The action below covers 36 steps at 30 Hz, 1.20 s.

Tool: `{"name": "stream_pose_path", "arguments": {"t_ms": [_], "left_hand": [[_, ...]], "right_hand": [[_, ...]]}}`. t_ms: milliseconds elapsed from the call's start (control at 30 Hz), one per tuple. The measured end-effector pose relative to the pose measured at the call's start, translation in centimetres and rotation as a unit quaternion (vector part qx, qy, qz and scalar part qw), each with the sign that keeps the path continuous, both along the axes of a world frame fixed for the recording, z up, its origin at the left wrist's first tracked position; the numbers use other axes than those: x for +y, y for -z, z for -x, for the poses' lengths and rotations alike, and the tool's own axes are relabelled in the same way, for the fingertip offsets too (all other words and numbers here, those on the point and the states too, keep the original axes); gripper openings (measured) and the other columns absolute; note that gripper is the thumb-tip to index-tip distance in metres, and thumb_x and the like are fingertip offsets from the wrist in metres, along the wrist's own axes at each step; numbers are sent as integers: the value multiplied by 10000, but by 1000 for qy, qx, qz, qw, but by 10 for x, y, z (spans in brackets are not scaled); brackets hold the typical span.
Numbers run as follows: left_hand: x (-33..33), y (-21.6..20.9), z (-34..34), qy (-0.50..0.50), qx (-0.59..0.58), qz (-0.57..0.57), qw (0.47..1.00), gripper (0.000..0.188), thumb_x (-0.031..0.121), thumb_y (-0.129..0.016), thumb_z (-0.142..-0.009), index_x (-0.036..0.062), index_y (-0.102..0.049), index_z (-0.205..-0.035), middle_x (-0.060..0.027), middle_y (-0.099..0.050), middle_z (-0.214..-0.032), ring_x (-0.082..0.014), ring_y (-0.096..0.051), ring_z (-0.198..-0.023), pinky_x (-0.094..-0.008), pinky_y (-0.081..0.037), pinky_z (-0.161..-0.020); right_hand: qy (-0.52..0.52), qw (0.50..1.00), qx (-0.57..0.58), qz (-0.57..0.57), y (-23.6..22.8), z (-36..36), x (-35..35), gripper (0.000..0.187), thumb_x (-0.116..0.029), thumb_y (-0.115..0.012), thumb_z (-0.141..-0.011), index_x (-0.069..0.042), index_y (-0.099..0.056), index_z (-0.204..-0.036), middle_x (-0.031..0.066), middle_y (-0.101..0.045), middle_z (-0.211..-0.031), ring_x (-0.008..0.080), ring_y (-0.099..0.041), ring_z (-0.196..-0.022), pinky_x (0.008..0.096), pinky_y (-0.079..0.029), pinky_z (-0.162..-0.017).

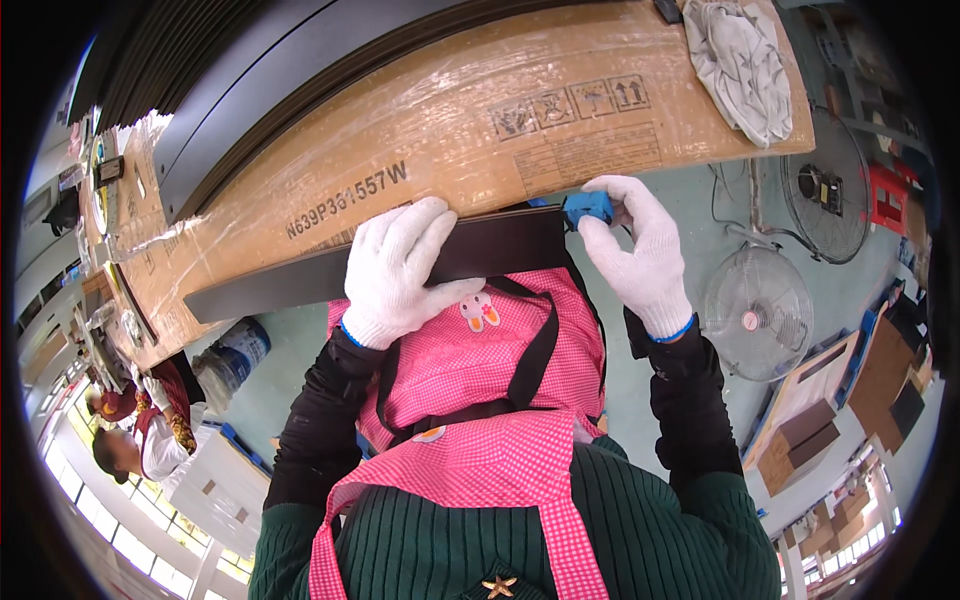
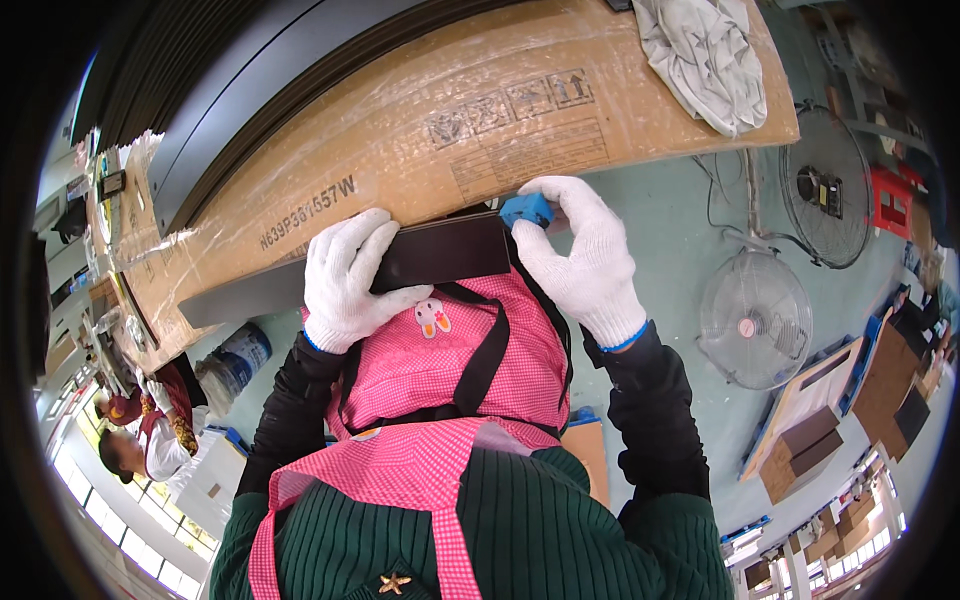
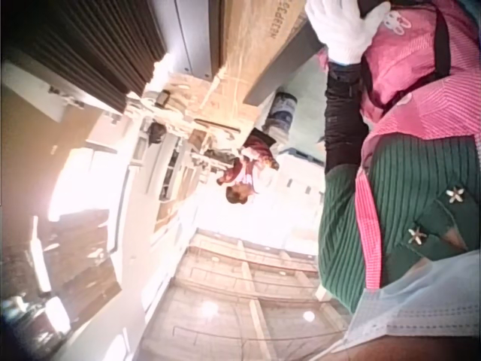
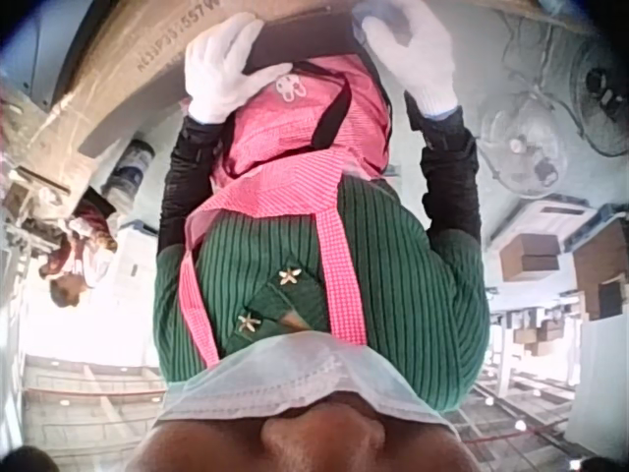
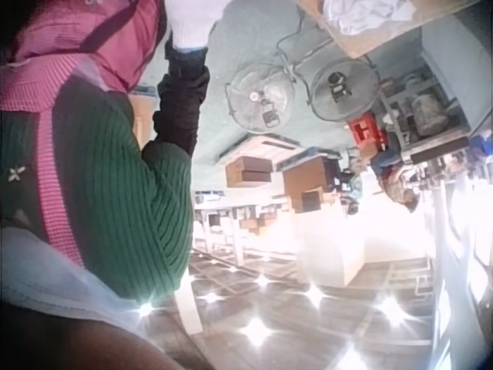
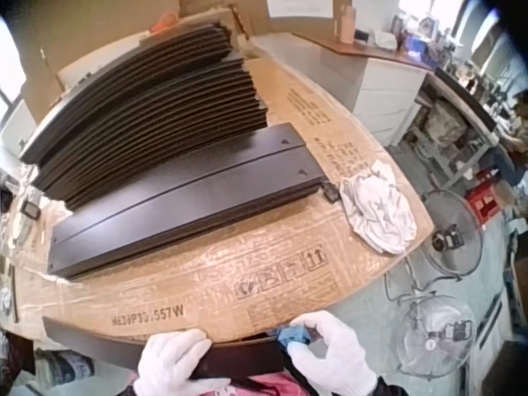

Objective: Cleaning and inspecting long black furniture components on a workbench in a workshop.

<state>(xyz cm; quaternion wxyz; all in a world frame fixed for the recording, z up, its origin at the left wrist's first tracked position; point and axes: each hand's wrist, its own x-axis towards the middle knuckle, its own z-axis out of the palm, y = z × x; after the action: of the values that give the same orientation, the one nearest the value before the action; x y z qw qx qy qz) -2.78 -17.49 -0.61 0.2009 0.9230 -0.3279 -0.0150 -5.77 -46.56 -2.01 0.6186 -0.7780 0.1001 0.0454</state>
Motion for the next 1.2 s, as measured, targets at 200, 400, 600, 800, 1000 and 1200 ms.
{"name": "stream_pose_path", "arguments": {"t_ms": [200, 400, 600, 800, 1000, 1200], "left_hand": [[-1, -2, -1, 3, -5, -1, 1000, 773, 401, -951, -599, 26, -702, -1228, -125, -667, -1307, -332, -638, -1187, -449, -488, -1007], [-2, -1, 0, 1, -4, 1, 1000, 782, 408, -950, -602, 28, -700, -1237, -127, -665, -1306, -334, -637, -1181, -451, -486, -1012], [-3, -9, -8, -1, 25, 0, 1000, 782, 390, -942, -609, 26, -689, -1253, -136, -661, -1311, -346, -633, -1179, -458, -487, -1016], [-2, -25, -31, -20, 49, 19, 998, 773, 377, -923, -629, 33, -667, -1272, -147, -650, -1301, -371, -623, -1175, -483, -488, -1023], [8, -33, -29, -90, 41, -12, 995, 875, 434, -913, -637, 34, -612, -1355, -189, -612, -1328, -401, -580, -1227, -507, -446, -1065], [84, -17, -5, -173, -56, -42, 982, 1029, 449, -951, -537, 62, -554, -1404, -140, -587, -1320, -376, -548, -1275, -545, -396, -1162]], "right_hand": [[-6, 999, -3, 37, -1, 2, -3, 296, -54, -736, -859, -32, -684, -1149, 82, -698, -1034, 178, -663, -898, 320, -542, -835], [-22, 998, -12, 59, -2, 9, 1, 294, -35, -738, -848, -38, -684, -1137, 101, -694, -1016, 204, -681, -894, 331, -549, -813], [-37, 993, 10, 114, -10, 55, -12, 267, 5, -727, -833, -48, -692, -1092, 90, -693, -989, 210, -698, -882, 325, -565, -824], [113, 991, 68, 10, 2, 44, -37, 300, -8, -702, -901, -1, -680, -1201, 50, -717, -1065, 114, -661, -933, 282, -534, -875], [101, 994, 20, 40, -5, 34, -26, 313, 20, -656, -972, 21, -642, -1284, 72, -692, -1159, 145, -663, -1044, 306, -531, -963], [135, 989, 8, 57, 13, 58, -59, 330, -15, -580, -1036, 47, -590, -1360, 110, -660, -1216, 177, -643, -1091, 325, -526, -979]]}}
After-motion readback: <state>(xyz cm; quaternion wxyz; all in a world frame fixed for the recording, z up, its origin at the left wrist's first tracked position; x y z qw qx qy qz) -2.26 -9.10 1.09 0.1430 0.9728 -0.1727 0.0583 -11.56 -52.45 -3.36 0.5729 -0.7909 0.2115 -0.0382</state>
